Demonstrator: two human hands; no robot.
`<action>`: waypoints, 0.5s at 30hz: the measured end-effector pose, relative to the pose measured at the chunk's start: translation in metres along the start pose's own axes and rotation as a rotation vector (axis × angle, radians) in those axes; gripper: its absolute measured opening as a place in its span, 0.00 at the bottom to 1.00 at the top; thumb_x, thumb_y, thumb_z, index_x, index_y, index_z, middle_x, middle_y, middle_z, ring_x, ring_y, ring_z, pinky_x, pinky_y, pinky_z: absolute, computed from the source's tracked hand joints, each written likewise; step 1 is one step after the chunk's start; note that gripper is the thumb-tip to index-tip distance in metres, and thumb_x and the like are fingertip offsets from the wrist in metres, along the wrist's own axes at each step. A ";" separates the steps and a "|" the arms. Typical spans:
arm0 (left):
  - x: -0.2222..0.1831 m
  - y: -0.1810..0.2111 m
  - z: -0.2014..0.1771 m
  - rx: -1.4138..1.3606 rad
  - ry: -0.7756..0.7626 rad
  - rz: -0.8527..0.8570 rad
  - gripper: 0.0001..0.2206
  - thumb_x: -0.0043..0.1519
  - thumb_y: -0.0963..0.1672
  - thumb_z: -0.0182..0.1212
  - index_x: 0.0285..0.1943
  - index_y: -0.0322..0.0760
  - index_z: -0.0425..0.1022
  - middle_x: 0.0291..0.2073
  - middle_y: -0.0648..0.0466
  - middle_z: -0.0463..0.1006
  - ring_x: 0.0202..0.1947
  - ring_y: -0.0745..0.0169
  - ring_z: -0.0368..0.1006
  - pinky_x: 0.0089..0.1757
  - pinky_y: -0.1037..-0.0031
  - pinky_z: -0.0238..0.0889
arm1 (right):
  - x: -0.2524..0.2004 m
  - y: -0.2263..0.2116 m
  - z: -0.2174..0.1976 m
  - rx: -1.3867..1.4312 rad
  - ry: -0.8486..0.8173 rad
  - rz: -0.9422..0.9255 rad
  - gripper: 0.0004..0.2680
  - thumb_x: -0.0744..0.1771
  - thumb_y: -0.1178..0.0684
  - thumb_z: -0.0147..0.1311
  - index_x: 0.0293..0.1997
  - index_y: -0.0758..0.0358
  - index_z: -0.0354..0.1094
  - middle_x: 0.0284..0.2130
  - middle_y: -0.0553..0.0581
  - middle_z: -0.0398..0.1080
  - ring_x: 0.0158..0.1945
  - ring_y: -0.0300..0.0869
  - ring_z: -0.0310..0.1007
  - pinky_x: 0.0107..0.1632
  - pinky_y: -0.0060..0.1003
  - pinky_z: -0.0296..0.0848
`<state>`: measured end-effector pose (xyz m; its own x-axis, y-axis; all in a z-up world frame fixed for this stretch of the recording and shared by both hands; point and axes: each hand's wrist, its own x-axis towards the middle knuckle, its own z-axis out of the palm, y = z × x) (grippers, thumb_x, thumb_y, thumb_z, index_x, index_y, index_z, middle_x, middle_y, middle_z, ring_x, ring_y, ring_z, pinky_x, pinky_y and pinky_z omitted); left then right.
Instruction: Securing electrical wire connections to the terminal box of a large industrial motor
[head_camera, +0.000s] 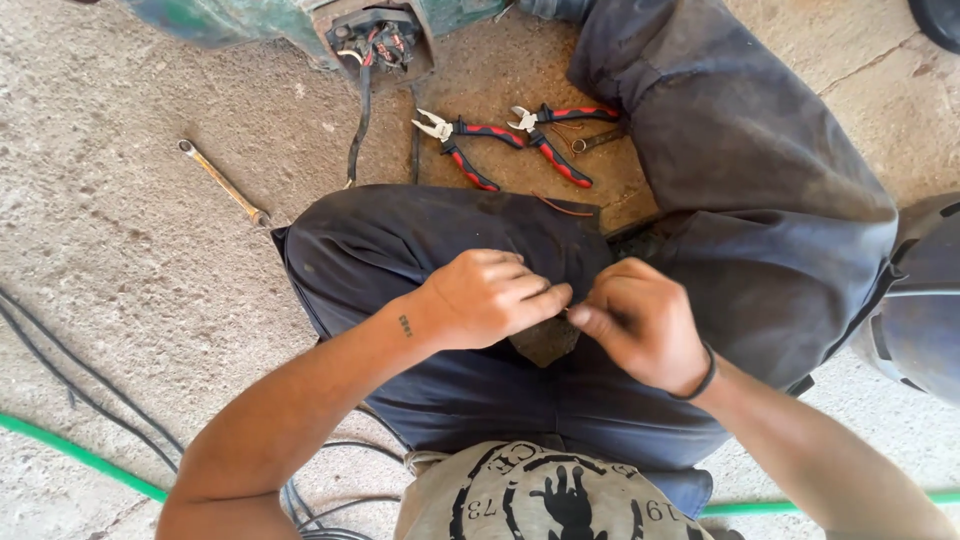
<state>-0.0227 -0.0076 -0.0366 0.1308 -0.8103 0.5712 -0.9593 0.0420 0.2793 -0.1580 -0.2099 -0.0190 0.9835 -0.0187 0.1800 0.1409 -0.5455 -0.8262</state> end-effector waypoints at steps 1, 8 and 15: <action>0.002 -0.002 0.001 0.000 0.000 -0.001 0.06 0.70 0.43 0.56 0.45 0.44 0.80 0.28 0.60 0.80 0.31 0.65 0.79 0.44 0.73 0.74 | -0.003 0.006 0.005 0.001 -0.001 0.000 0.11 0.66 0.51 0.63 0.23 0.61 0.72 0.24 0.53 0.73 0.36 0.50 0.78 0.39 0.41 0.77; 0.001 -0.014 0.011 0.154 0.117 0.077 0.06 0.67 0.46 0.60 0.42 0.43 0.81 0.36 0.55 0.83 0.42 0.59 0.81 0.52 0.64 0.72 | -0.005 0.012 0.016 0.655 -0.156 0.580 0.16 0.71 0.50 0.51 0.23 0.70 0.71 0.16 0.60 0.70 0.23 0.41 0.70 0.29 0.36 0.67; 0.004 -0.011 -0.003 -0.474 -0.273 -0.250 0.09 0.67 0.48 0.59 0.43 0.42 0.79 0.29 0.54 0.82 0.35 0.50 0.80 0.39 0.61 0.74 | 0.017 -0.001 -0.005 -0.702 0.077 -0.511 0.06 0.67 0.50 0.61 0.31 0.54 0.75 0.23 0.49 0.69 0.39 0.43 0.73 0.43 0.37 0.73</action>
<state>-0.0109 -0.0097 -0.0347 0.2083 -0.9475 0.2424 -0.6832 0.0364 0.7294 -0.1423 -0.2141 -0.0123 0.8051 0.3260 0.4956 0.4349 -0.8925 -0.1194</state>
